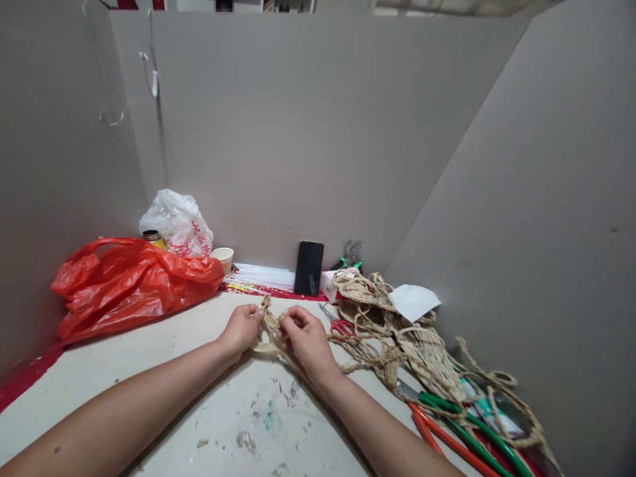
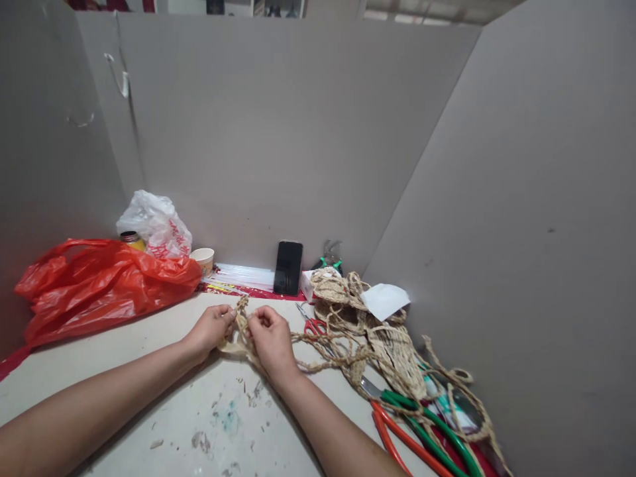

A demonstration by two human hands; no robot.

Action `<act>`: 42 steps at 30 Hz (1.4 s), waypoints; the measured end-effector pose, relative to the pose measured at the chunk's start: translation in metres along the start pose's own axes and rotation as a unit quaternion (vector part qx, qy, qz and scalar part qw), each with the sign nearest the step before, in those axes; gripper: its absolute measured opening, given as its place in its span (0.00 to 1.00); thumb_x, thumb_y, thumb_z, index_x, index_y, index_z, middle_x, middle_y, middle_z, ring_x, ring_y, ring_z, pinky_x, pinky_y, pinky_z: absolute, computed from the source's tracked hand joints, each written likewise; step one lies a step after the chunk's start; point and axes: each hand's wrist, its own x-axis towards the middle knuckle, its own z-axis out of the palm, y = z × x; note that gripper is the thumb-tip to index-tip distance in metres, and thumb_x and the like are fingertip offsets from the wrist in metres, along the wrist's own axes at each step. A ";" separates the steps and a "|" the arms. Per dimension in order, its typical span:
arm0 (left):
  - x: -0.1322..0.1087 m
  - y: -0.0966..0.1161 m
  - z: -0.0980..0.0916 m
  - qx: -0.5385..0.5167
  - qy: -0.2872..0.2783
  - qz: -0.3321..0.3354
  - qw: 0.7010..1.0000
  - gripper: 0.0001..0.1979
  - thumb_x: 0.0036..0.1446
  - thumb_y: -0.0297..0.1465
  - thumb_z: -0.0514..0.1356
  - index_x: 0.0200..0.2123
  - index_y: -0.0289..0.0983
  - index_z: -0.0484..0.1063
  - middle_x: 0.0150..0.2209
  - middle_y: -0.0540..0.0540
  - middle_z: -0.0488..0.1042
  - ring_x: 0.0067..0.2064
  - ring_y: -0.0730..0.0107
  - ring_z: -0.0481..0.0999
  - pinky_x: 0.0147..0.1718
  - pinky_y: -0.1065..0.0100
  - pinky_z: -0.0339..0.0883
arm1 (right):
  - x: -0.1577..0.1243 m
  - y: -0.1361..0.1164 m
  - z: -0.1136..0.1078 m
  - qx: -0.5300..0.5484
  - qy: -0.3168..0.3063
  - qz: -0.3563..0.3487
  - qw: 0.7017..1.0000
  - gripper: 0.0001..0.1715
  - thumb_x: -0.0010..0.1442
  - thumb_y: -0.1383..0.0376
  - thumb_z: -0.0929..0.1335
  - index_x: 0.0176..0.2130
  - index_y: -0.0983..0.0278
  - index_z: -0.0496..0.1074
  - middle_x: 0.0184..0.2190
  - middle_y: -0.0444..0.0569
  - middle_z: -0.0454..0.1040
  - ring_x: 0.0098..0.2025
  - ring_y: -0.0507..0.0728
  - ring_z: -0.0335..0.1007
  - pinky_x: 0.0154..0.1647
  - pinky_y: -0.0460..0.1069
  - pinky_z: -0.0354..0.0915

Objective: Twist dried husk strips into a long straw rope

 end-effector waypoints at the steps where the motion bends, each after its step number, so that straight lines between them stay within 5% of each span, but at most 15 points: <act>1: 0.000 0.000 0.000 -0.003 -0.003 -0.002 1.000 0.11 0.53 0.35 0.55 0.23 0.36 0.61 0.14 0.56 0.60 0.16 0.80 0.56 0.18 0.75 0.50 | 0.001 -0.002 -0.001 0.032 0.007 -0.007 0.999 0.11 0.47 0.60 0.68 0.25 0.63 0.62 0.18 0.41 0.68 0.18 0.49 0.62 0.18 0.43 0.57; 6: -0.001 0.000 0.000 -0.020 -0.014 -0.016 1.000 0.12 0.54 0.36 0.55 0.22 0.37 0.59 0.13 0.57 0.57 0.15 0.81 0.54 0.18 0.75 0.49 | 0.007 -0.032 -0.013 0.152 0.005 0.032 0.988 0.13 0.51 0.57 0.65 0.28 0.61 0.58 0.17 0.37 0.64 0.14 0.46 0.54 0.16 0.42 0.53; 9: 0.000 -0.001 0.000 -0.021 -0.010 -0.027 0.999 0.12 0.55 0.35 0.54 0.22 0.37 0.59 0.13 0.57 0.58 0.14 0.80 0.55 0.17 0.75 0.48 | 0.006 -0.076 -0.044 0.112 0.039 -0.033 0.992 0.14 0.50 0.58 0.66 0.25 0.61 0.55 0.14 0.33 0.54 0.12 0.44 0.44 0.13 0.40 0.42; 11: 0.000 -0.002 0.000 -0.019 -0.009 -0.030 0.999 0.12 0.56 0.34 0.54 0.22 0.37 0.59 0.13 0.56 0.58 0.14 0.80 0.55 0.17 0.75 0.48 | -0.002 -0.112 -0.075 0.019 0.163 -0.141 0.976 0.13 0.49 0.59 0.67 0.25 0.61 0.59 0.15 0.35 0.55 0.14 0.46 0.46 0.13 0.42 0.44; 13: 0.000 -0.002 -0.001 -0.017 -0.008 -0.031 0.999 0.12 0.55 0.33 0.55 0.22 0.36 0.59 0.13 0.57 0.58 0.14 0.81 0.55 0.17 0.75 0.47 | -0.017 -0.145 -0.103 -0.072 0.352 -0.282 0.890 0.10 0.48 0.60 0.70 0.30 0.60 0.65 0.19 0.39 0.59 0.17 0.48 0.51 0.15 0.44 0.49; 15: -0.001 -0.001 -0.002 -0.014 -0.010 -0.032 0.999 0.12 0.55 0.33 0.55 0.22 0.36 0.59 0.13 0.57 0.57 0.14 0.82 0.54 0.17 0.75 0.45 | -0.036 -0.168 -0.116 -0.106 0.419 -0.343 0.834 0.11 0.49 0.59 0.71 0.33 0.58 0.67 0.21 0.41 0.60 0.19 0.49 0.53 0.16 0.46 0.49; 17: -0.002 0.001 -0.004 -0.012 -0.017 -0.035 0.999 0.12 0.55 0.32 0.55 0.21 0.36 0.60 0.12 0.57 0.57 0.14 0.82 0.53 0.17 0.75 0.44 | -0.050 -0.171 -0.107 -0.162 0.349 -0.316 0.867 0.10 0.52 0.55 0.69 0.29 0.59 0.68 0.19 0.40 0.57 0.18 0.50 0.50 0.17 0.47 0.47; 20: -0.002 0.004 -0.005 -0.011 -0.034 -0.037 0.999 0.11 0.55 0.31 0.54 0.21 0.36 0.60 0.13 0.57 0.57 0.14 0.82 0.53 0.17 0.75 0.45 | -0.055 -0.135 -0.059 -0.297 0.074 -0.177 0.935 0.15 0.49 0.54 0.69 0.22 0.63 0.68 0.18 0.42 0.62 0.21 0.51 0.56 0.21 0.46 0.53; 22: -0.001 0.005 -0.006 -0.014 -0.041 -0.039 0.998 0.11 0.54 0.31 0.55 0.22 0.36 0.61 0.13 0.57 0.58 0.15 0.82 0.54 0.17 0.75 0.46 | -0.051 -0.092 -0.021 -0.376 -0.101 -0.078 0.918 0.18 0.49 0.53 0.69 0.20 0.64 0.67 0.17 0.43 0.63 0.21 0.51 0.56 0.21 0.46 0.51; 24: 0.000 0.005 -0.006 -0.018 -0.047 -0.045 0.998 0.11 0.53 0.33 0.56 0.21 0.36 0.60 0.14 0.57 0.58 0.15 0.82 0.55 0.17 0.75 0.46 | -0.046 -0.048 0.007 -0.440 -0.159 -0.039 0.883 0.19 0.49 0.52 0.68 0.19 0.64 0.67 0.16 0.43 0.63 0.20 0.50 0.55 0.21 0.46 0.48; 29: 0.003 0.006 -0.009 -0.033 -0.071 -0.073 0.994 0.12 0.52 0.34 0.57 0.21 0.36 0.60 0.14 0.56 0.61 0.14 0.82 0.56 0.15 0.76 0.44 | -0.057 -0.002 0.022 -0.407 -0.173 -0.017 0.897 0.07 0.49 0.69 0.64 0.21 0.65 0.65 0.17 0.40 0.59 0.22 0.49 0.52 0.22 0.44 0.48; 32: 0.002 0.009 -0.011 -0.040 -0.087 -0.088 0.992 0.12 0.49 0.35 0.59 0.23 0.36 0.60 0.16 0.56 0.61 0.14 0.84 0.55 0.15 0.77 0.41 | -0.078 -0.019 0.011 -0.315 -0.283 0.069 0.903 0.06 0.49 0.68 0.65 0.22 0.65 0.66 0.16 0.39 0.57 0.20 0.48 0.50 0.19 0.43 0.48; 35: 0.002 0.012 -0.014 -0.042 -0.101 -0.097 0.989 0.11 0.46 0.35 0.59 0.23 0.37 0.59 0.16 0.59 0.58 0.14 0.85 0.49 0.14 0.76 0.33 | -0.083 -0.046 -0.003 -0.281 -0.352 0.047 0.892 0.09 0.50 0.62 0.67 0.22 0.65 0.69 0.17 0.40 0.63 0.22 0.50 0.55 0.22 0.44 0.52; 39: 0.004 0.015 -0.017 -0.043 -0.114 -0.107 0.987 0.10 0.44 0.34 0.59 0.22 0.37 0.59 0.15 0.59 0.55 0.14 0.85 0.46 0.15 0.74 0.31 | -0.044 -0.061 -0.020 -0.228 -0.226 -0.052 0.946 0.16 0.56 0.59 0.63 0.22 0.64 0.69 0.21 0.44 0.67 0.26 0.52 0.59 0.28 0.45 0.57; 42: 0.004 0.018 -0.018 -0.047 -0.121 -0.115 0.985 0.12 0.42 0.35 0.60 0.22 0.37 0.59 0.15 0.59 0.53 0.15 0.85 0.44 0.16 0.73 0.30 | -0.004 -0.052 -0.026 -0.141 -0.090 -0.018 0.986 0.09 0.50 0.60 0.67 0.28 0.64 0.69 0.17 0.41 0.65 0.18 0.49 0.52 0.19 0.44 0.50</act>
